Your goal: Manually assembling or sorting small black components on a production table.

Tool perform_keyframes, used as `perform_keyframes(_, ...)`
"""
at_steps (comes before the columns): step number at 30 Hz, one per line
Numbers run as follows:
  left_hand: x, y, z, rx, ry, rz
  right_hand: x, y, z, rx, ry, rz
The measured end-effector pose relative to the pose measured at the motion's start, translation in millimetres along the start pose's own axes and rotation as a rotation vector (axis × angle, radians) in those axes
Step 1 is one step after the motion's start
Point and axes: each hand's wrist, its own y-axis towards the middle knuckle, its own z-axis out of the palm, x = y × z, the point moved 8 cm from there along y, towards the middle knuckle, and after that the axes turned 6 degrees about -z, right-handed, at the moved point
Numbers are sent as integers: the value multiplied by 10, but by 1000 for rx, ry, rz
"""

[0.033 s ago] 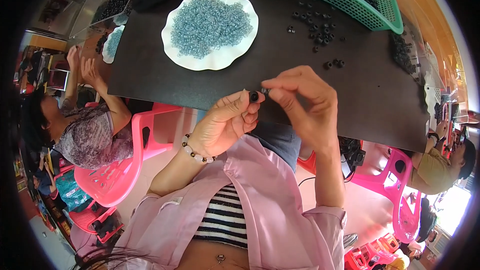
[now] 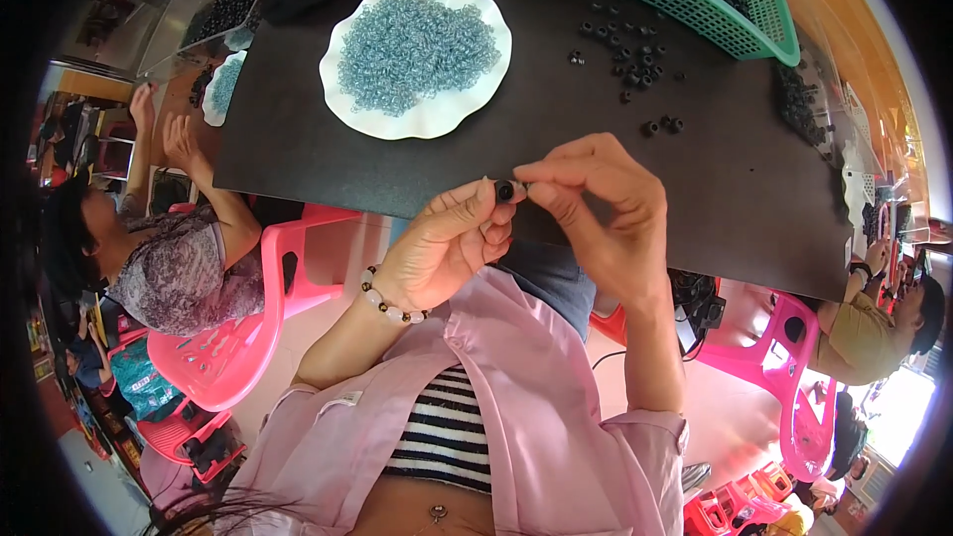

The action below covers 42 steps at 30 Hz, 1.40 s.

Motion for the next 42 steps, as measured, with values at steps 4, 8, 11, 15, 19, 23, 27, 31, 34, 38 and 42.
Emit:
perform_keyframes(4, 19, 5, -13, 5, 15, 40, 41, -63, 74, 34, -37, -19)
perform_keyframes(8, 36, -14, -8, -24, 21, 51, 69, -74, 75, 52, -140, -36)
perform_keyframes(11, 48, -38, -7, -25, 57, 63, 111, -81, 67, 70, -194, -59)
perform_keyframes(15, 33, -70, 1, -35, 113, 115, 164, -57, 91, 122, -263, -51)
perform_keyframes(19, 41, -73, -17, -10, 109, 113, 147, -27, 112, 138, -240, -71)
perform_keyframes(23, 5, -70, 2, -26, 41, 96, 163, 39, 13, 91, -169, -32)
perform_keyframes(27, -12, -69, 0, -29, 31, 72, 38, 185, -183, 43, -238, -6)
perform_keyframes(31, -10, -70, -17, -43, -5, 39, -82, 323, -510, -47, -561, -71)
perform_keyframes(34, -22, -75, 5, -36, -18, 31, -219, 347, -853, -142, -663, -75)
perform_keyframes(38, -15, -50, 33, -31, -31, 7, -354, 368, -1197, -202, -767, -14)
perform_keyframes(42, -18, -4, 101, -25, -14, -18, -543, 399, -1339, -162, -792, 27)
